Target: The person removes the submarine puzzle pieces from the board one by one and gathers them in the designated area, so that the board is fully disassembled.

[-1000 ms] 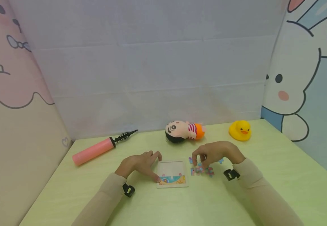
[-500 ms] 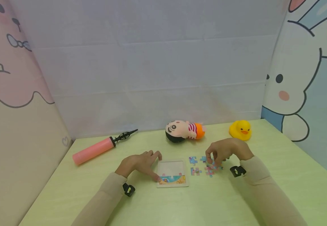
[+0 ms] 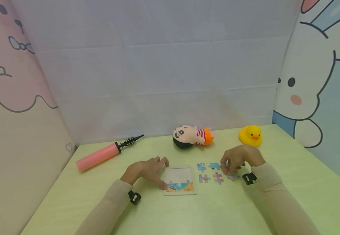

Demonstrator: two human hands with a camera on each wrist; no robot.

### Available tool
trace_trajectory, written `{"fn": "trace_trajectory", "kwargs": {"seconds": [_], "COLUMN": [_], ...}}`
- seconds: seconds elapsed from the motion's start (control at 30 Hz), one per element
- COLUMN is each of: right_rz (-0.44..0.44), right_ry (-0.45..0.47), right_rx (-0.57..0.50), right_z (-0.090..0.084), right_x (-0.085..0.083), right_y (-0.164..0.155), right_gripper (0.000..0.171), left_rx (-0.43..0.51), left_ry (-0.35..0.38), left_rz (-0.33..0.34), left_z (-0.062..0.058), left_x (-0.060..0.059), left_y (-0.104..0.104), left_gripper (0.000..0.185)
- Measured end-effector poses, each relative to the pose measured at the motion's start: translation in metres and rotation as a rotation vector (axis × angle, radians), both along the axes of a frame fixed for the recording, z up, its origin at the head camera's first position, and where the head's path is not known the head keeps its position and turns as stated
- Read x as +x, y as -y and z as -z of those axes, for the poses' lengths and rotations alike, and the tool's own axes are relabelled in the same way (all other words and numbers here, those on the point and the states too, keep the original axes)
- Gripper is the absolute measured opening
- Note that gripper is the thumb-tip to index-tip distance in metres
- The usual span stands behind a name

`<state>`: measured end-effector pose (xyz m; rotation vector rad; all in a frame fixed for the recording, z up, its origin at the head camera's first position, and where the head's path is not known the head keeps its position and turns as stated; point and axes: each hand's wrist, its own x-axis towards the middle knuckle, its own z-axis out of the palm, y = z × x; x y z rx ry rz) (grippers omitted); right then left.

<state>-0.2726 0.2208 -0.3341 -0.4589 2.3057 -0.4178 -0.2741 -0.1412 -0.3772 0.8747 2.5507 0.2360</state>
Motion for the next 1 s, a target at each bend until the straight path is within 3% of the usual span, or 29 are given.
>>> {"fn": "trace_trajectory", "kwargs": {"seconds": [0.27,0.5,0.63,0.87,1.0], "right_rz": [0.012,-0.001,-0.051,-0.212,-0.288], "right_ry": [-0.027,-0.086,-0.132,-0.300,-0.389], "right_rx": [0.015,0.003,-0.039,-0.126,-0.223], "right_z": [-0.003,-0.008,-0.007,-0.008,-0.008], "right_x": [0.002,0.001,0.000,0.006,0.008], "right_y": [-0.004,-0.002,0.005,0.030,0.042], "right_gripper": [0.009,0.016,0.018,0.010,0.007], "left_rx": [-0.002,-0.003,-0.010,-0.004,-0.003], "left_ry": [-0.014,-0.015,-0.011,-0.015,0.000], "left_rz": [-0.011,-0.011,-0.006,-0.010,0.006], "left_z": [0.011,0.005,-0.002,0.011,0.001], "left_x": [-0.005,-0.001,0.003,-0.005,-0.001], "left_y": [0.001,0.000,-0.002,0.002,0.002], "left_gripper": [0.073,0.071,0.070,0.070,0.068]}}
